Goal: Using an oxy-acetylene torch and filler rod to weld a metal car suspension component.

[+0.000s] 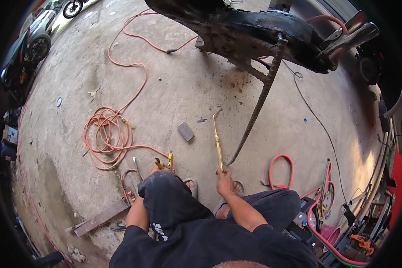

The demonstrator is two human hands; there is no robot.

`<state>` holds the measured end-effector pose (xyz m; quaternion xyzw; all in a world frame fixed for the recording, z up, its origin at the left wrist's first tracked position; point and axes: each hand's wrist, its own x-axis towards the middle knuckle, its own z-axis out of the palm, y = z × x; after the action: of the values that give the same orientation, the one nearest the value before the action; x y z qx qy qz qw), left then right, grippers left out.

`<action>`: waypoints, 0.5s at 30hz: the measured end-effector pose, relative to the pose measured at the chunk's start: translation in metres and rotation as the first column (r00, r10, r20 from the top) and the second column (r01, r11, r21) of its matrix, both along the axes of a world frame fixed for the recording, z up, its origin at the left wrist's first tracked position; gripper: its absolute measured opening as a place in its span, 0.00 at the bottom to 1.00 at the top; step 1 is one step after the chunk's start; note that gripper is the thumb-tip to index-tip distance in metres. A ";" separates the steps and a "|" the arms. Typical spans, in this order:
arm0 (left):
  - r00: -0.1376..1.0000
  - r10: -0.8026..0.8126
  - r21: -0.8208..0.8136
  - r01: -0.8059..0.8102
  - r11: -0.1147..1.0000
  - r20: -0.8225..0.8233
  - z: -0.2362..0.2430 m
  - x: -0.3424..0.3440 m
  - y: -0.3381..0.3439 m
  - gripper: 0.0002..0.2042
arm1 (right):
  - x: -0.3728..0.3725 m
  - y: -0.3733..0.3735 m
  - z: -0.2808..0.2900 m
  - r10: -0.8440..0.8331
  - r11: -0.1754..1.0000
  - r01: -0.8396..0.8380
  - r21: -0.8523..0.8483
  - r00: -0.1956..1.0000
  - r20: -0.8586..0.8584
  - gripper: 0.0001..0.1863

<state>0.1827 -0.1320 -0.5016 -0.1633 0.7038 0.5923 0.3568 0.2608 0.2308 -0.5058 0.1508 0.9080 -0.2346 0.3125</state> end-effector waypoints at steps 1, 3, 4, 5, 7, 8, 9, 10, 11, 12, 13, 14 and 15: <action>1.000 -0.004 -0.039 0.004 0.999 -0.001 -0.005 -0.008 0.001 0.09 | 0.000 -0.004 -0.001 -0.029 1.000 0.029 -0.006 1.000 -0.006 0.40; 0.999 0.039 -0.141 -0.039 0.989 -0.006 -0.022 -0.030 -0.001 0.10 | -0.007 -0.009 -0.001 -0.068 0.998 0.068 0.003 0.995 -0.077 0.38; 0.998 0.068 -0.190 -0.068 0.979 -0.007 -0.032 -0.039 -0.002 0.11 | -0.010 -0.011 0.000 -0.061 0.998 0.061 -0.012 0.997 -0.044 0.37; 0.995 0.098 -0.238 -0.098 0.966 -0.012 -0.043 -0.050 -0.002 0.12 | -0.013 -0.011 0.001 -0.049 0.999 0.049 -0.015 0.998 -0.032 0.37; 0.937 0.344 -0.071 -0.340 0.938 0.054 -0.063 -0.063 -0.003 0.13 | -0.020 -0.010 0.003 0.012 0.999 -0.012 -0.029 1.000 -0.006 0.34; 0.907 0.413 -0.037 -0.412 0.911 0.079 -0.072 -0.070 -0.003 0.13 | -0.024 -0.008 0.005 0.059 0.997 -0.058 -0.042 0.998 0.008 0.32; 0.865 0.492 -0.027 -0.492 0.870 0.096 -0.079 -0.074 -0.003 0.13 | -0.028 -0.006 0.006 0.117 0.992 -0.115 -0.048 0.993 0.030 0.30; 0.858 0.510 0.014 -0.511 0.859 0.053 -0.085 -0.075 -0.003 0.11 | -0.031 -0.004 0.008 0.098 0.994 -0.096 -0.052 0.995 0.034 0.27; 0.848 0.526 -0.021 -0.526 0.850 0.060 -0.089 -0.077 -0.002 0.11 | -0.035 -0.001 0.011 0.091 0.995 -0.089 -0.050 0.995 0.045 0.24; 0.838 0.542 -0.060 -0.539 0.840 0.066 -0.092 -0.075 -0.004 0.12 | -0.036 -0.001 0.014 0.083 0.995 -0.080 -0.057 0.996 0.040 0.21; 0.826 0.553 -0.100 -0.544 0.833 0.108 -0.094 -0.073 -0.003 0.12 | -0.038 0.001 0.019 0.082 0.996 -0.081 -0.038 0.996 0.028 0.18; 0.819 0.547 -0.012 -0.554 0.832 0.173 -0.094 -0.070 -0.007 0.11 | -0.038 -0.001 0.024 0.081 0.996 -0.081 -0.029 0.997 -0.005 0.16; 0.843 0.514 0.033 -0.525 0.850 0.161 -0.095 -0.066 -0.010 0.12 | -0.037 -0.003 0.031 0.075 0.997 -0.075 -0.009 0.997 -0.019 0.13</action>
<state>0.1171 -0.1420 -0.5964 -0.3770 0.5822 0.6794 0.2395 0.2241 0.2282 -0.4749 0.1130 0.9148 -0.2285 0.3133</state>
